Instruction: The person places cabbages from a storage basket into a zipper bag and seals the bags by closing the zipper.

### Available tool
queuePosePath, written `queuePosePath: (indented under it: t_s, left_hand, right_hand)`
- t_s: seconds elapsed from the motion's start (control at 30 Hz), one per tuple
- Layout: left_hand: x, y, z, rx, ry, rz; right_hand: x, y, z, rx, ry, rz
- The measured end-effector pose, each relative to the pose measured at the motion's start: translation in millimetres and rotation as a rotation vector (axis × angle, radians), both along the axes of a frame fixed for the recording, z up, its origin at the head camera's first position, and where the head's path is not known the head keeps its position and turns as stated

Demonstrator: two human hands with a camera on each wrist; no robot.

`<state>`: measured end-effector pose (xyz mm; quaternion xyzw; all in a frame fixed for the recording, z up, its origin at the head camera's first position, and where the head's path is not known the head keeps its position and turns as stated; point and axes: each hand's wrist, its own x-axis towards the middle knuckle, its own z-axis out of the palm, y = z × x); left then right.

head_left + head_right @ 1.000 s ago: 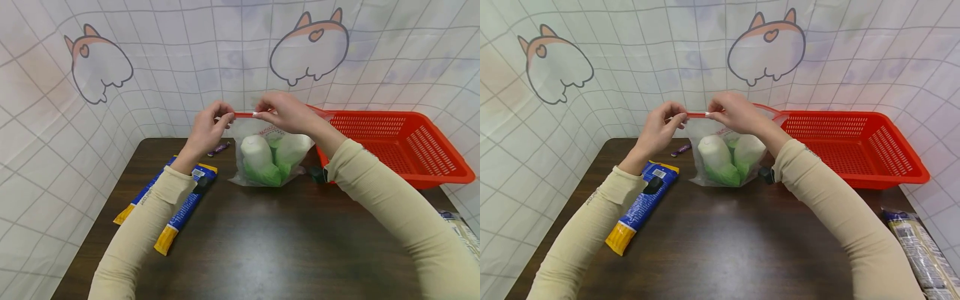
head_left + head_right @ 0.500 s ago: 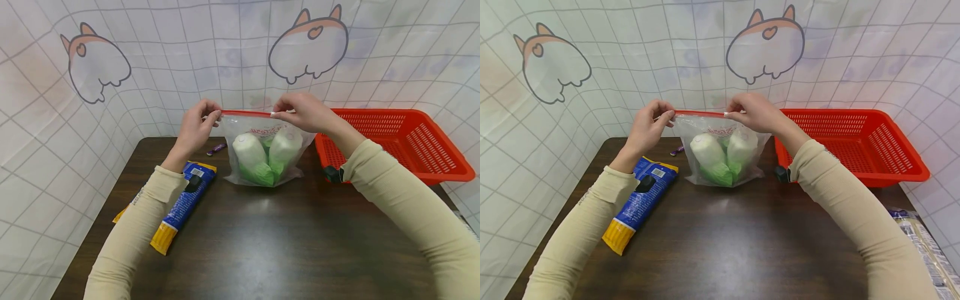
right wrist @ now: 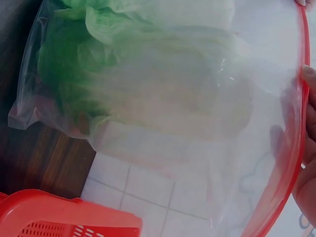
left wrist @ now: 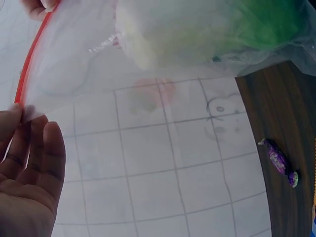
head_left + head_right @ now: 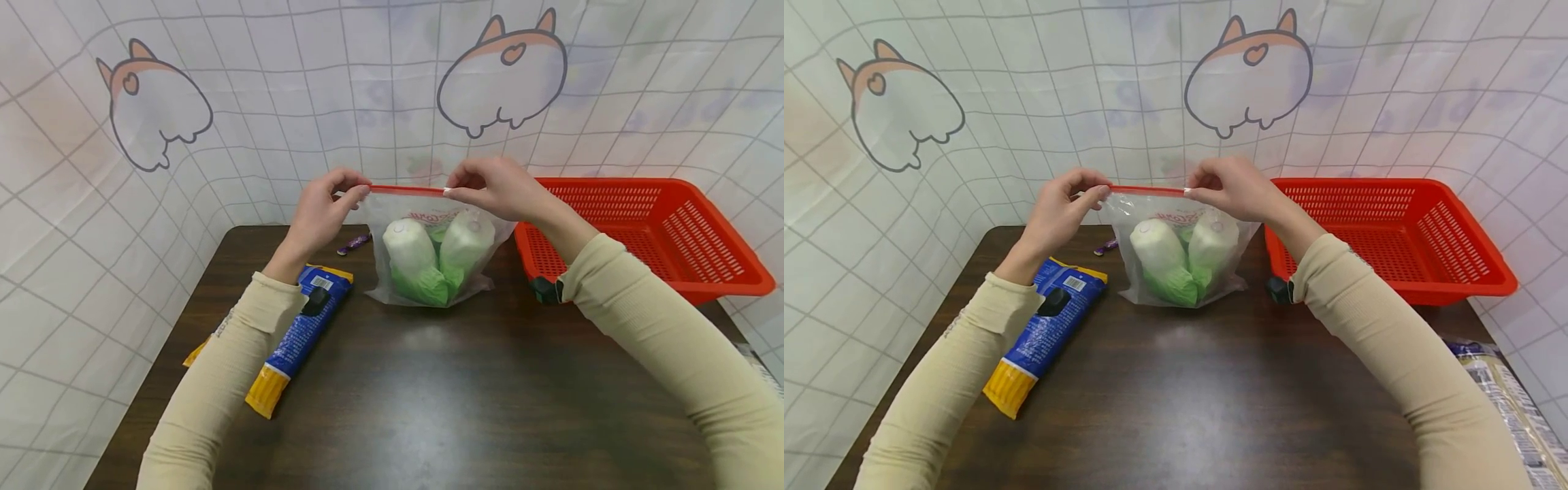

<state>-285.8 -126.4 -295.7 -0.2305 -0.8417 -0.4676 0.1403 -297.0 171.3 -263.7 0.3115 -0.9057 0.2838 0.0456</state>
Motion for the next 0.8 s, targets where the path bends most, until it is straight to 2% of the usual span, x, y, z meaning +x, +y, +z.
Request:
queuePosePath:
  t_s: [0.23, 0.5, 0.6, 0.8]
  left_hand:
    - [0.7, 0.4, 1.8, -0.025, 0.01, 0.005]
    - [1.8, -2.7, 1.8, -0.059, 0.062, 0.002]
    - [1.9, -4.0, 1.0, -0.073, 0.087, 0.013]
    - [2.0, -7.4, 0.1, -0.07, 0.092, 0.031]
  right_hand:
    - [0.3, 0.4, -2.3, -0.002, -0.052, -0.007]
    - [1.9, 1.9, -2.1, 0.026, 0.023, 0.027]
    - [2.8, 3.6, -1.4, 0.022, 0.032, 0.04]
    - [3.8, 10.6, -2.9, 0.004, 0.036, 0.045]
